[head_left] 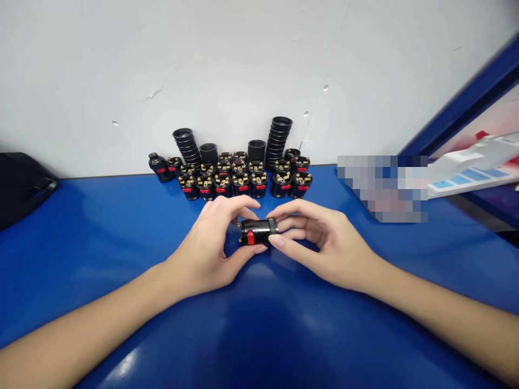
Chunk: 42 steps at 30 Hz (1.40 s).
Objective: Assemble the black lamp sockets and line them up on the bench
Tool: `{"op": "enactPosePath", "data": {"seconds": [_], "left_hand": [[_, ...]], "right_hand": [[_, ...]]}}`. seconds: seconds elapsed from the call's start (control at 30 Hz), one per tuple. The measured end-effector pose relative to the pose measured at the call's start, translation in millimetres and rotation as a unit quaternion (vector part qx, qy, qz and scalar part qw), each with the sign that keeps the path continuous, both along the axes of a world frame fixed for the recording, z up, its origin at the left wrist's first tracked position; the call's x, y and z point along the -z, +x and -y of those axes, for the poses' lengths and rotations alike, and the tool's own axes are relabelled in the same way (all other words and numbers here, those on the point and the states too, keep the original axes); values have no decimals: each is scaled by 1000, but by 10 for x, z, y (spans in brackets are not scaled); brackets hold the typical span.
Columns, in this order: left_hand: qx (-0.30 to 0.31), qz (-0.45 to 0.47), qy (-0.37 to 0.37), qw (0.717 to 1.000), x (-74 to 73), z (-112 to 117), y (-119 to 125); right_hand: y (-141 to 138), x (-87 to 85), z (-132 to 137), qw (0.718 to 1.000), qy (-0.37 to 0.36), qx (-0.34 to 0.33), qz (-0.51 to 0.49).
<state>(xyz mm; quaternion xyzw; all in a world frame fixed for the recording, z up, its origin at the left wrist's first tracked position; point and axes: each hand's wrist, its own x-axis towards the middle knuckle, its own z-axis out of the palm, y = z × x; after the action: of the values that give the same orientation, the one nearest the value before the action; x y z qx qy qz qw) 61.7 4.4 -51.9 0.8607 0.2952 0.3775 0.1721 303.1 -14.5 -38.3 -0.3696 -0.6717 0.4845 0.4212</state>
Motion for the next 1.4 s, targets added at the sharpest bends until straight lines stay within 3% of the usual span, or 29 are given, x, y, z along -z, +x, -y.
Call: {"op": "enactPosePath", "data": {"seconds": [0.13,0.37,0.5,0.87,1.1,1.4], "left_hand": [[-1,11,20,1000,9,-10,2],[5,-35,-101,994,-98,23,-10],[5,-37,-101,994,-93,23,-14],[-4,38,4,999,27,-14,-8],[-5,3,126,992,-23,-8,-5],[-15,-29,207,978,-93,27,12]], "right_hand": [[-3,-2,0,1000,0,-1,-4],[-3,2,-2,1000,17,-1,-2],[0,17,-3,1000,12,-2,1],[1,7,-21,1000,15,8,2],[10,-3,-24,1000,-30,0,-3],[22,-31,-16,999,-52,-16,-1]]}}
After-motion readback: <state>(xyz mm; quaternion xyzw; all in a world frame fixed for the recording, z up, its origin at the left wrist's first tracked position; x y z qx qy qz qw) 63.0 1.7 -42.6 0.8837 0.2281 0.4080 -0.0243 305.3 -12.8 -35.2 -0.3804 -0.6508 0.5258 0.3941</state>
